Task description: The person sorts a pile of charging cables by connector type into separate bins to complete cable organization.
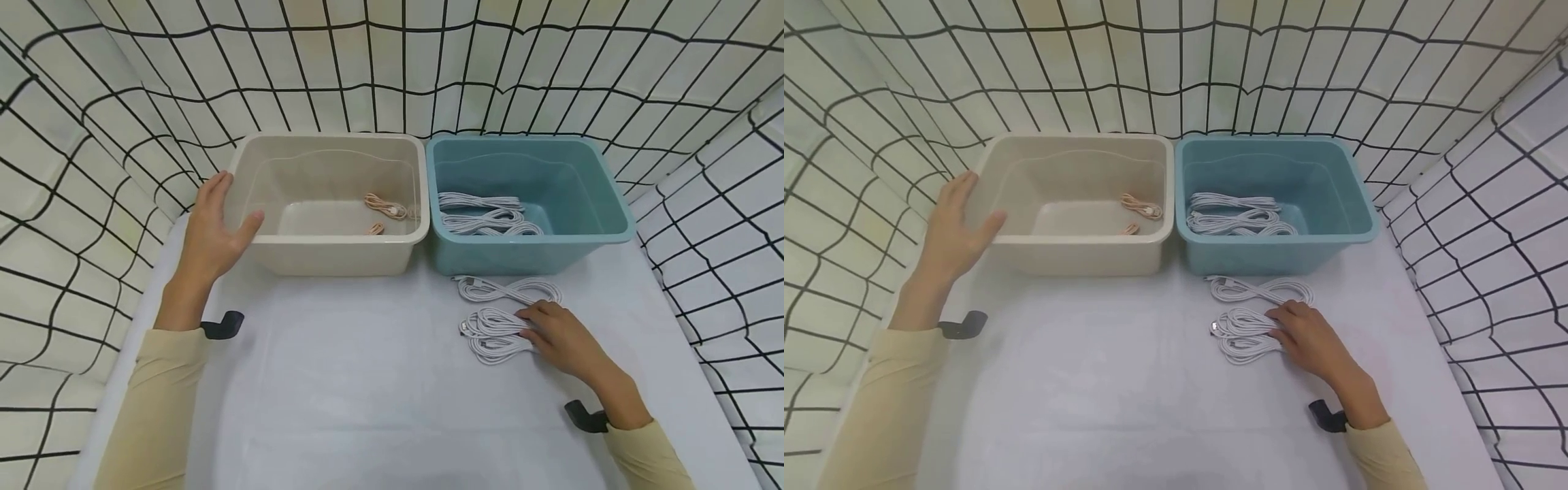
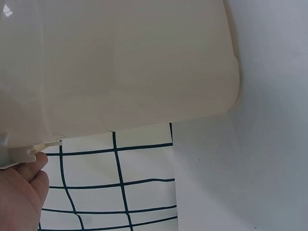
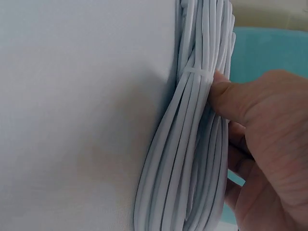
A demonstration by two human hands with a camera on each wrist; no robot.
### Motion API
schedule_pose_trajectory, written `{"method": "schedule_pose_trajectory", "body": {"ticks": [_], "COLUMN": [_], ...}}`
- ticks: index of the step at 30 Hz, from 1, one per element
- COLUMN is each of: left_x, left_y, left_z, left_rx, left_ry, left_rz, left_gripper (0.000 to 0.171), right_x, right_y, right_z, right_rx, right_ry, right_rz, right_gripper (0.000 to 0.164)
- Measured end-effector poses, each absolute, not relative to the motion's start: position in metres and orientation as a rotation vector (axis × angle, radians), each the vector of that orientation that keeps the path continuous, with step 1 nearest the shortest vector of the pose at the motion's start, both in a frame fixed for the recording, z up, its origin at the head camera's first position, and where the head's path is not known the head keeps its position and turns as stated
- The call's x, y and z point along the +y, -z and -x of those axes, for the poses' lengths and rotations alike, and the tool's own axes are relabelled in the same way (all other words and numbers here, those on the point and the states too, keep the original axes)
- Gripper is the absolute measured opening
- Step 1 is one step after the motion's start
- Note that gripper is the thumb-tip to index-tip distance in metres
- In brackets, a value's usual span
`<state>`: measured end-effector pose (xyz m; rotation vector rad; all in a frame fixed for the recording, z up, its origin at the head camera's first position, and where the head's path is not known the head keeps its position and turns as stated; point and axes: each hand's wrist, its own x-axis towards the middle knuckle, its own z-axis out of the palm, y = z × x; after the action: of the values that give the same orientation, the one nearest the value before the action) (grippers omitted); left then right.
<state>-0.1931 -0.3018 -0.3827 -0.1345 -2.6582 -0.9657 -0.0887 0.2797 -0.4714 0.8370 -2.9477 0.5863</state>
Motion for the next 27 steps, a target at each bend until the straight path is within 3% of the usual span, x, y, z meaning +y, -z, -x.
{"method": "schedule_pose_trajectory", "body": {"ticks": [27], "left_x": [-0.299], "left_y": [0.384], "left_z": [0.195], "left_rx": [-2.648], "left_ry": [0.936], "left_rz": [0.145], "left_gripper": [0.082], "right_x": [0.28], "right_y": [0.452], "right_z": [0.081], "right_rx": [-2.85], "right_ry": [-0.567], "right_rz": [-0.833], "right_gripper": [0.033]}}
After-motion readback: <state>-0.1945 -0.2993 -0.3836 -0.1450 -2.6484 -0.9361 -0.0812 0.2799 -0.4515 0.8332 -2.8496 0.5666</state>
